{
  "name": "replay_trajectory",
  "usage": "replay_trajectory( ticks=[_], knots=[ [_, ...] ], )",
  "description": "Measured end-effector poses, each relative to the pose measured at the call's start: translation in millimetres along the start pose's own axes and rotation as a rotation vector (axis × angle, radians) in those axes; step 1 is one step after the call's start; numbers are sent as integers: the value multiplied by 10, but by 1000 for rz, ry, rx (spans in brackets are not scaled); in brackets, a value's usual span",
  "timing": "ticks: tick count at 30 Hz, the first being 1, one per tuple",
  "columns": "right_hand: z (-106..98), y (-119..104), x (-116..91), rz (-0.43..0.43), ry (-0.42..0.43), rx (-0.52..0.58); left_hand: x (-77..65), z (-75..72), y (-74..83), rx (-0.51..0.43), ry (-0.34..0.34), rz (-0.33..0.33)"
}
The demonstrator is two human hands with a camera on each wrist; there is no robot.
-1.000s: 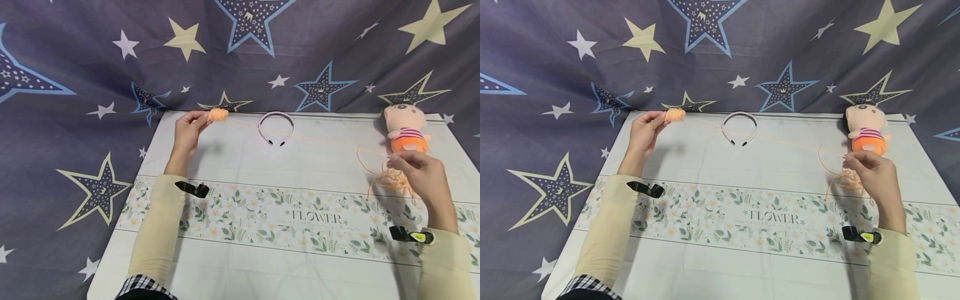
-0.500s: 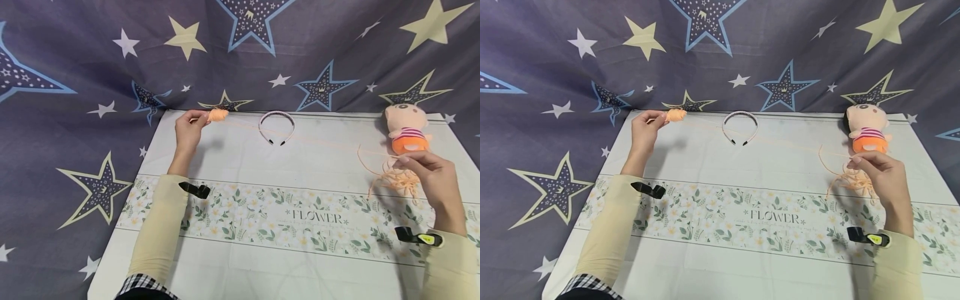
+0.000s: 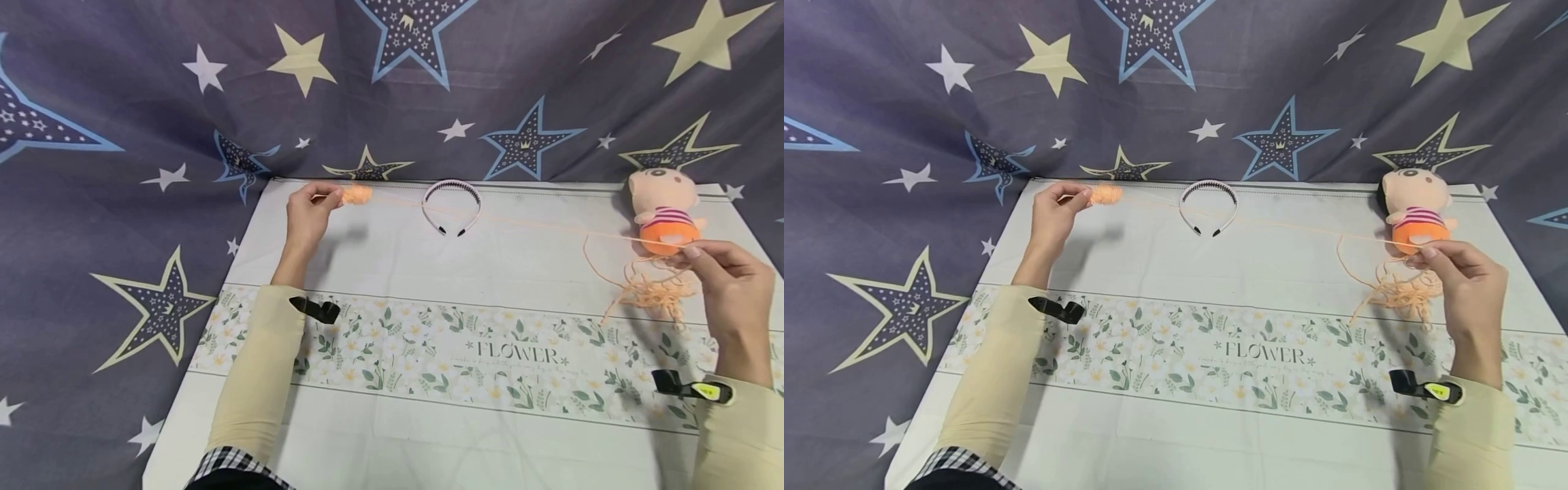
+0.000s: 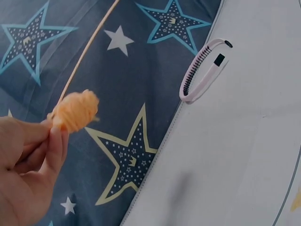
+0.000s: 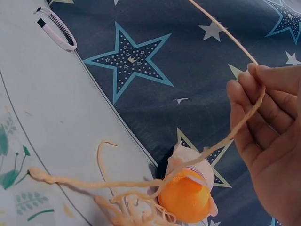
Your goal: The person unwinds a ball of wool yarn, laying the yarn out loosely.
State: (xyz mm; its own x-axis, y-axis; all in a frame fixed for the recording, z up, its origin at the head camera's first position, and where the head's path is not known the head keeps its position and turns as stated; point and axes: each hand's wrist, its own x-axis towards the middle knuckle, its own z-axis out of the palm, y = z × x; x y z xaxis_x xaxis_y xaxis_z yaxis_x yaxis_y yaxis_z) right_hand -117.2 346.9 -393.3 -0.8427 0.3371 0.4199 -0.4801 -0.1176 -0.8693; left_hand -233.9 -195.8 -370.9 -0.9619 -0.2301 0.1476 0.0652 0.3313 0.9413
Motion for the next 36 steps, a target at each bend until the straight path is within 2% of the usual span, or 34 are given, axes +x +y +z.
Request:
replay_trajectory(
  ticks=[5,9,14,20,30,36],
  knots=[
    [-20,-15,41,-13,109,-55,10,-42,-35,-106,-158,0],
    [-24,-20,64,1,173,-83,23,-88,-68,-204,-281,-25],
    [-22,-19,70,8,184,-88,25,-85,-84,-319,-394,-88],
    [4,-16,67,-7,171,-65,-5,-46,-95,-463,-438,-180],
    [53,-28,75,-31,142,-94,-26,-28,-120,-525,-493,-230],
    [71,-33,75,-50,119,-100,-44,-18,-156,-623,-540,-244]
  ],
)
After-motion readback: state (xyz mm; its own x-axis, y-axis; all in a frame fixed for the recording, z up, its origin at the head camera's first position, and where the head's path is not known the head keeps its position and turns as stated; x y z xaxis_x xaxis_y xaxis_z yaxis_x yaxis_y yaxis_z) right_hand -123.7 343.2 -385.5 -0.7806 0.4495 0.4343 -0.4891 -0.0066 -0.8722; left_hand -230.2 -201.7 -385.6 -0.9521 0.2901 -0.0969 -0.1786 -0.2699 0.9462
